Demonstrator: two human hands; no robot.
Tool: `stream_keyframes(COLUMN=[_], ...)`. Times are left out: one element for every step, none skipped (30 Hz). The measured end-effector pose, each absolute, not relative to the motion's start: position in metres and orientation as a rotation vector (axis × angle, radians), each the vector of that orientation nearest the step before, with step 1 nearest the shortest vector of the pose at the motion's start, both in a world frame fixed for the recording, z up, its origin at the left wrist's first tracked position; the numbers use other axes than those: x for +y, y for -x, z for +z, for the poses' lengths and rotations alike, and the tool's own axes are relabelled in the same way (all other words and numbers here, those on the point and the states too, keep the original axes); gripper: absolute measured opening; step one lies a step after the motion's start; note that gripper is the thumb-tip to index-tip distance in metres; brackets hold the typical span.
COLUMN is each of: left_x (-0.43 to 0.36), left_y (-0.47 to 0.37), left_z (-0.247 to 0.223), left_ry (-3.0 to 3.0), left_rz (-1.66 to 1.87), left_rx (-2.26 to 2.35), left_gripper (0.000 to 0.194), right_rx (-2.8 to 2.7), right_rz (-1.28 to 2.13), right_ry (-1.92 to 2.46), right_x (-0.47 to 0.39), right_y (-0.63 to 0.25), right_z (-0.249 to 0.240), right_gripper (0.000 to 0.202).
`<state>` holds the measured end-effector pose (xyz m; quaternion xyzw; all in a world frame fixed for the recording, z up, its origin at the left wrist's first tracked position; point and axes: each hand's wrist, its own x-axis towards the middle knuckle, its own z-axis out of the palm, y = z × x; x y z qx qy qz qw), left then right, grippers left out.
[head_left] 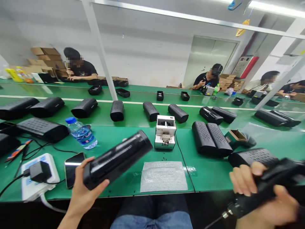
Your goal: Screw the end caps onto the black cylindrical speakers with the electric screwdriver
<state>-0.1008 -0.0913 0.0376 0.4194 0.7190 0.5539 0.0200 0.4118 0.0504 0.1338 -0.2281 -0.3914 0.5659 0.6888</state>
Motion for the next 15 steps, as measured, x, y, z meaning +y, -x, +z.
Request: stream_keyframes(left_x=[-0.081,-0.064,-0.042,-0.015,0.016,0.049,0.084,0.118,0.151,0.181,0.209,0.233,0.253,0.270,0.284], left_y=[0.109,0.115,0.119,0.122,0.124,0.125,0.125,0.125,0.124,0.122,0.119,0.116,0.113,0.109,0.105], left_z=[0.043,0.050,0.056,0.063,0.068,0.072,0.075,0.076,0.077,0.077,0.077,0.077,0.076,0.075,0.075], left_ry=[-1.209,-1.119,-1.038,-0.944,-0.869,-0.829,-0.797,-0.762,-0.716,-0.665,-0.612,-0.563,-0.519,-0.485,-0.462], left_rz=[1.783,1.827,1.857,1.869,1.834,1.835,1.831,1.818,1.801,1.781,1.764,1.748,1.733,1.721,1.709], left_rx=[2.329,2.399,2.437,2.462,2.461,2.473,2.487,2.502,2.514,2.532,2.553,2.574,2.596,2.616,2.633], left_gripper=[0.085,0.088,0.092,0.097,0.102,0.103,0.101,0.099,0.097,0.097,0.099,0.097,0.094,0.087,0.080], right_rx=[-0.823,-0.761,-0.694,-0.634,-0.590,-0.567,-0.561,-0.564,-0.569,-0.571,-0.571,-0.570,-0.568,-0.567,-0.568], right_rz=[1.322,1.386,1.448,1.505,1.552,1.591,1.620,1.638,1.654,1.669,1.683,1.693,1.697,1.694,1.687], right_ry=[0.529,0.555,0.586,0.616,0.638,0.650,0.656,0.657,0.658,0.656,0.654,0.651,0.648,0.646,0.645], right_x=[0.056,0.061,0.066,0.071,0.075,0.080,0.083,0.087,0.089,0.091,0.092,0.093,0.094,0.095,0.096], right_y=[-0.400,-0.388,-0.376,-0.366,-0.358,-0.352,-0.348,-0.345,-0.344,-0.344,-0.344,-0.344,-0.344,-0.344,-0.344], right_z=[0.117,0.100,0.084,0.069,0.055,0.043,0.032,0.024,0.016,0.010,0.005,0.001,-0.003,-0.006,-0.009], right_gripper=[0.045,0.043,0.044,0.045,0.046,0.047,0.048,0.047,0.046,0.046,0.049,0.052,0.056,0.058,0.059])
